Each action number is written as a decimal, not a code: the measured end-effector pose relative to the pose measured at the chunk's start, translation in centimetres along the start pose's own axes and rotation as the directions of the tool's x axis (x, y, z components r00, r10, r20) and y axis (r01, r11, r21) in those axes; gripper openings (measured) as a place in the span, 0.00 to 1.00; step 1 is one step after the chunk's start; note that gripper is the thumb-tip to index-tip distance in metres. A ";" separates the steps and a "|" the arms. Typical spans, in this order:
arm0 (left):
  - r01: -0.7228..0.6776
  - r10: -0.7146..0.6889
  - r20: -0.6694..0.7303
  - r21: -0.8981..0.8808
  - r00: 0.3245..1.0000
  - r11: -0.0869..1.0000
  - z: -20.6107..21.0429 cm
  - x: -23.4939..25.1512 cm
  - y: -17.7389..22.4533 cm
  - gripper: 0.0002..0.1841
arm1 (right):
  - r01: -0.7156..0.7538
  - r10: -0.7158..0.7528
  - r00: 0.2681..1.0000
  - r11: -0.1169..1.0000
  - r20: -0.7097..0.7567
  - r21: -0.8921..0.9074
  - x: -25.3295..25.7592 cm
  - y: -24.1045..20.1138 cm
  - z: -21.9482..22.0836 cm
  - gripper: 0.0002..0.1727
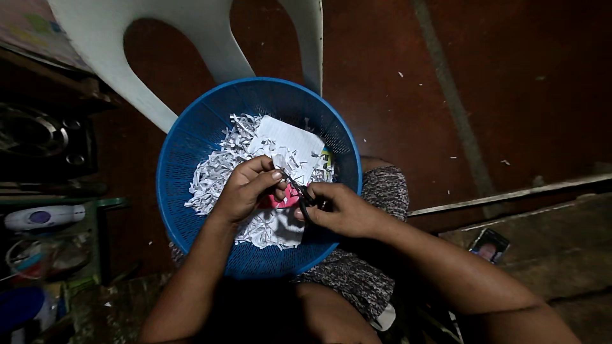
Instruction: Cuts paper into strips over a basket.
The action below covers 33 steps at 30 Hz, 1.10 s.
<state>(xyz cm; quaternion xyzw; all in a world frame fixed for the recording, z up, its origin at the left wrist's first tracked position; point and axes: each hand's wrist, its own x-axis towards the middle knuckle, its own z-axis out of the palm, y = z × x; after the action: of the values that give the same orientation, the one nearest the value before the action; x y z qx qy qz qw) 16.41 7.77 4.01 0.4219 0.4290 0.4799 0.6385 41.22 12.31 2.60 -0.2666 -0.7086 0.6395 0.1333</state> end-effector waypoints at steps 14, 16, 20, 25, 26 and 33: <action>0.039 -0.041 0.039 0.064 0.998 0.997 0.0 -0.1 0.0 0.07 | 0.005 -0.005 1.000 1.000 -0.028 0.017 0.0 0.1 0.0 0.23; 0.037 -0.039 0.034 0.065 0.999 0.997 -0.1 -0.1 0.0 0.08 | 0.006 -0.005 0.999 1.000 -0.039 0.020 0.0 0.2 0.1 0.23; 0.029 -0.032 0.043 0.058 0.999 0.998 -0.2 -0.1 0.0 0.08 | 0.013 -0.012 0.999 1.000 -0.045 0.022 0.0 0.2 0.0 0.23; 0.039 -0.044 0.100 0.048 0.994 0.998 -0.1 -0.1 0.1 0.06 | 0.027 -0.025 0.999 0.999 -0.036 0.042 -0.1 0.1 0.1 0.22; 0.046 -0.051 0.112 0.049 0.992 0.998 -0.1 -0.1 0.1 0.06 | 0.031 -0.030 0.999 0.999 -0.033 0.042 -0.1 0.1 0.1 0.22; 0.012 -0.016 0.069 0.062 0.997 0.998 -1.0 -0.1 0.2 0.10 | 0.060 -0.059 0.997 0.998 -0.044 0.025 0.0 0.6 0.1 0.21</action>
<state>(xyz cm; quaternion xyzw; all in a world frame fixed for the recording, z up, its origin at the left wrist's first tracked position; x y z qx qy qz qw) 15.40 7.89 3.95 0.4548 0.4243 0.4469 0.6430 41.28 12.30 2.03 -0.2574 -0.7049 0.6385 0.1710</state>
